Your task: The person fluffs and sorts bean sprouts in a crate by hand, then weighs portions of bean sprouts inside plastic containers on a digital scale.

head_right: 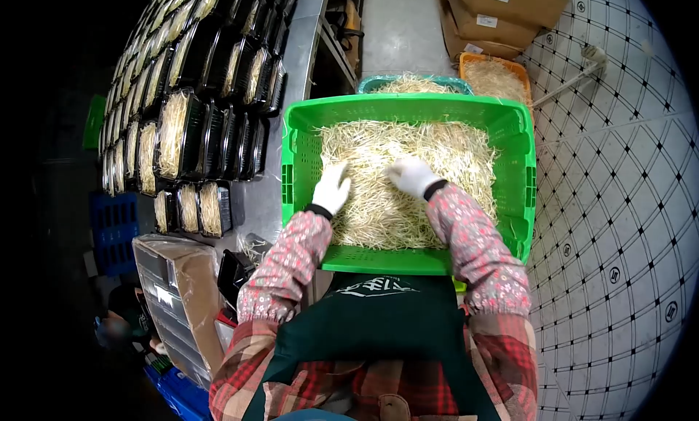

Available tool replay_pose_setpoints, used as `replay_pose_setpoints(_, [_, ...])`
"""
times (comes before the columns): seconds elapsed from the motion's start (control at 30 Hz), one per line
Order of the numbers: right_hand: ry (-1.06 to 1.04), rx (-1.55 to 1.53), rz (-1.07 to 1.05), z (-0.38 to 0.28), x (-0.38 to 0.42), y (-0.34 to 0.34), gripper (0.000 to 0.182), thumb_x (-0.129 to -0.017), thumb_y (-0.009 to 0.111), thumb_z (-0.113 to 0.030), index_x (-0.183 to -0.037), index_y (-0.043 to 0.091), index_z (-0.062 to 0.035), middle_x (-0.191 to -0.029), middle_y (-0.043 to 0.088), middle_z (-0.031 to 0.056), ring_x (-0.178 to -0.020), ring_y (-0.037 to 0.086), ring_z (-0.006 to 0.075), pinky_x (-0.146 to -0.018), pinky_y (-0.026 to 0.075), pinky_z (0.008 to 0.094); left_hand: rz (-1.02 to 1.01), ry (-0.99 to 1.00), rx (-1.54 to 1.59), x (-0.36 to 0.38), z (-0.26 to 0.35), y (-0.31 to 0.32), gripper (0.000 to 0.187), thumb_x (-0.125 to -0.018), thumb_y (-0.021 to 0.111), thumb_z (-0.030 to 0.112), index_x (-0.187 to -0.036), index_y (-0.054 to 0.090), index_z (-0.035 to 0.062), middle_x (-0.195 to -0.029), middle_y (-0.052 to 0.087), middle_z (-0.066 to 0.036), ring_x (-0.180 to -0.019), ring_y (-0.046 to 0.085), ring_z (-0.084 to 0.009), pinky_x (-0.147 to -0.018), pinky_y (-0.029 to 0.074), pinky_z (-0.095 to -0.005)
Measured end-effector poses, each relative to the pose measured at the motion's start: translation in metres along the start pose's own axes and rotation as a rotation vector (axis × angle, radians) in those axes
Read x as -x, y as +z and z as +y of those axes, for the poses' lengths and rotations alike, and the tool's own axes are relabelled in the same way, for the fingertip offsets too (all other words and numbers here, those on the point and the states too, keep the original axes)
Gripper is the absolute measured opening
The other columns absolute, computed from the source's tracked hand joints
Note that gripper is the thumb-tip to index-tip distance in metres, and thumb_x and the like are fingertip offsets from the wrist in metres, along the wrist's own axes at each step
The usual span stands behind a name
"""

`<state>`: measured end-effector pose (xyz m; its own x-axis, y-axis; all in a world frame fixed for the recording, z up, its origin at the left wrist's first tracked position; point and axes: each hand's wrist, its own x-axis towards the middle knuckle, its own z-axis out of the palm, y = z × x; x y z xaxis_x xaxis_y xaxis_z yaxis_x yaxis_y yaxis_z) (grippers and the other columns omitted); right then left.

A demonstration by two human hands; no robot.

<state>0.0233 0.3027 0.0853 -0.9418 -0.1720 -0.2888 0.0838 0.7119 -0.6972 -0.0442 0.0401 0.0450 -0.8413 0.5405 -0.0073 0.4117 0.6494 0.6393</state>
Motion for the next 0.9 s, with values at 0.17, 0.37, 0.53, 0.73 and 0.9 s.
replay_pose_setpoints(0.17, [-0.161,0.350,0.105,0.014,-0.023,0.041,0.057,-0.090,0.061,-0.034,-0.140,0.047,-0.0118,-0.144,0.046,0.0175,-0.124,0.047,0.0407,-0.105,0.041,0.0478,-0.435,0.015,-0.267,0.015,0.011,0.014,0.043,-0.090,0.059,0.027,-0.129,0.054,0.0101,-0.128,0.057,-0.020,-0.126,0.045,-0.0438,-0.102,0.042,-0.0489])
replay_pose_setpoints(0.37, [-0.036,0.168,-0.486,-0.001,0.001,-0.026,0.057,-0.092,0.056,-0.040,-0.144,0.047,-0.0179,-0.144,0.047,0.0206,-0.129,0.048,0.0366,-0.105,0.043,0.0421,-0.630,0.050,-0.074,0.049,0.029,-0.042,0.050,-0.097,0.055,0.035,-0.143,0.049,0.0166,-0.139,0.055,-0.017,-0.132,0.047,-0.0392,-0.111,0.038,-0.0421])
replay_pose_setpoints(0.53, [-0.120,0.206,0.133,0.024,-0.107,0.007,0.059,-0.088,0.061,-0.042,-0.139,0.051,-0.0137,-0.129,0.060,0.0188,-0.118,0.057,0.0369,-0.096,0.048,0.0448,0.130,-0.033,-0.146,-0.047,-0.023,0.005,0.061,-0.095,0.058,0.037,-0.142,0.044,0.0023,-0.142,0.048,-0.024,-0.132,0.043,-0.0426,-0.111,0.035,-0.0415])
replay_pose_setpoints(0.73, [-0.042,0.329,-0.295,-0.014,-0.002,0.013,0.109,-0.066,0.073,-0.072,-0.148,0.035,-0.0111,-0.152,0.033,0.0239,-0.141,0.032,0.0393,-0.116,0.026,0.0516,-0.538,-0.180,-0.103,0.030,0.005,0.021,0.094,-0.079,0.070,0.058,-0.145,0.037,-0.0004,-0.138,0.046,-0.030,-0.135,0.038,-0.0419,-0.115,0.029,-0.0438])
replay_pose_setpoints(0.9, [-0.062,0.519,-0.283,-0.010,0.075,0.031,0.135,-0.055,0.080,-0.073,-0.157,0.011,-0.0182,-0.160,0.017,0.0205,-0.145,0.022,0.0419,-0.118,0.018,0.0560,-0.756,-0.149,-0.287,0.064,0.072,-0.018,0.126,-0.067,0.078,0.061,-0.155,0.009,0.0026,-0.157,0.019,-0.022,-0.145,0.019,-0.0434,-0.119,0.016,-0.0559])
